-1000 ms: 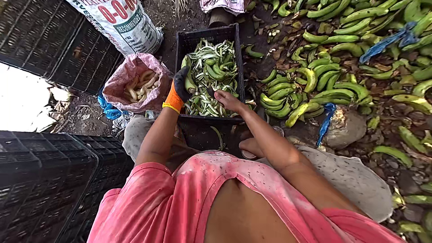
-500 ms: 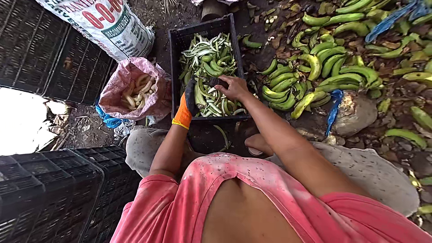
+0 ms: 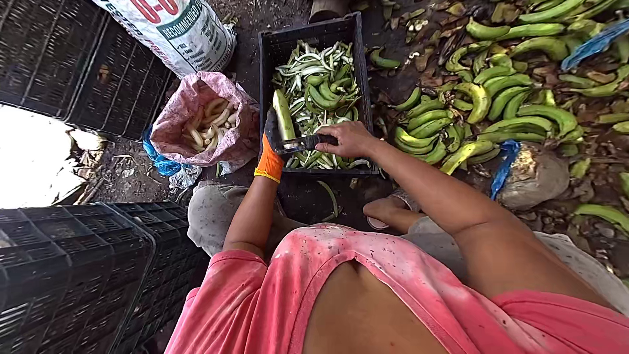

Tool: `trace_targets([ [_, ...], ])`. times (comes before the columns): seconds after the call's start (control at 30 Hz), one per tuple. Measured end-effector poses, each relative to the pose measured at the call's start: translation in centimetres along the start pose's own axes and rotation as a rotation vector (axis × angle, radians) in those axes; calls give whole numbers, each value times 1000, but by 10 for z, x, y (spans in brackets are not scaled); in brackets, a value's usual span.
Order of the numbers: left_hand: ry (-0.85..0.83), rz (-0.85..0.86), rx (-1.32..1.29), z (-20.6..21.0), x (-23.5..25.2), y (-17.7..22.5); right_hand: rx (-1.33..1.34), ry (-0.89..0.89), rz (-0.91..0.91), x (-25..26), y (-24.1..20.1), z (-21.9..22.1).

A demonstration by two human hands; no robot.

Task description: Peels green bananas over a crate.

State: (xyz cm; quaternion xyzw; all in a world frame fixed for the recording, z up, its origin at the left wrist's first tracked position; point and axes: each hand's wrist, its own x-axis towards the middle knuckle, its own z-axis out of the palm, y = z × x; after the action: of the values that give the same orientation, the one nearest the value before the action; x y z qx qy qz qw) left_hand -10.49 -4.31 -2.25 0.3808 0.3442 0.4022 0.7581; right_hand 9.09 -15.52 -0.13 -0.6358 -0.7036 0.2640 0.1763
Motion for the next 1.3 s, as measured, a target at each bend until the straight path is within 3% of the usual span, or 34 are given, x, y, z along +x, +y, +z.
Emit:
trace_targets([
  [0.1, -51, 66, 97, 4, -1, 0, -38, 116, 23, 0, 6, 9],
  [0.23, -138, -179, -68, 16, -2, 1, -128, 256, 50, 25, 33, -7],
  [0.33, -149, -206, 24, 8, -4, 4, -161, 286, 88, 46, 46, -20],
  [0.47, -178, -161, 187, 3, -14, 2, -135, 262, 320, 50, 68, -50],
  [0.6, -8, -32, 257, -3, 2, 2, -61, 211, 208, 28, 44, -50],
  [0.7, 100, 72, 319, -5, 11, -1, 1, 60, 95, 4, 5, -18],
  [0.8, 105, 132, 461, 2, 3, 3, 23, 11, 69, -6, -1, 10],
  [0.97, -114, -152, 97, 15, 2, -1, 9, 157, 135, 3, 27, 9],
  [1.1, -317, -327, 43, 5, 4, -9, -34, 215, 244, 19, 55, -18],
  [1.23, -305, -375, 96, 6, 4, 0, -52, 190, 266, 23, 61, -25],
  [1.3, -299, -402, 121, 2, 4, 2, -18, 162, 366, 22, 66, -23],
])
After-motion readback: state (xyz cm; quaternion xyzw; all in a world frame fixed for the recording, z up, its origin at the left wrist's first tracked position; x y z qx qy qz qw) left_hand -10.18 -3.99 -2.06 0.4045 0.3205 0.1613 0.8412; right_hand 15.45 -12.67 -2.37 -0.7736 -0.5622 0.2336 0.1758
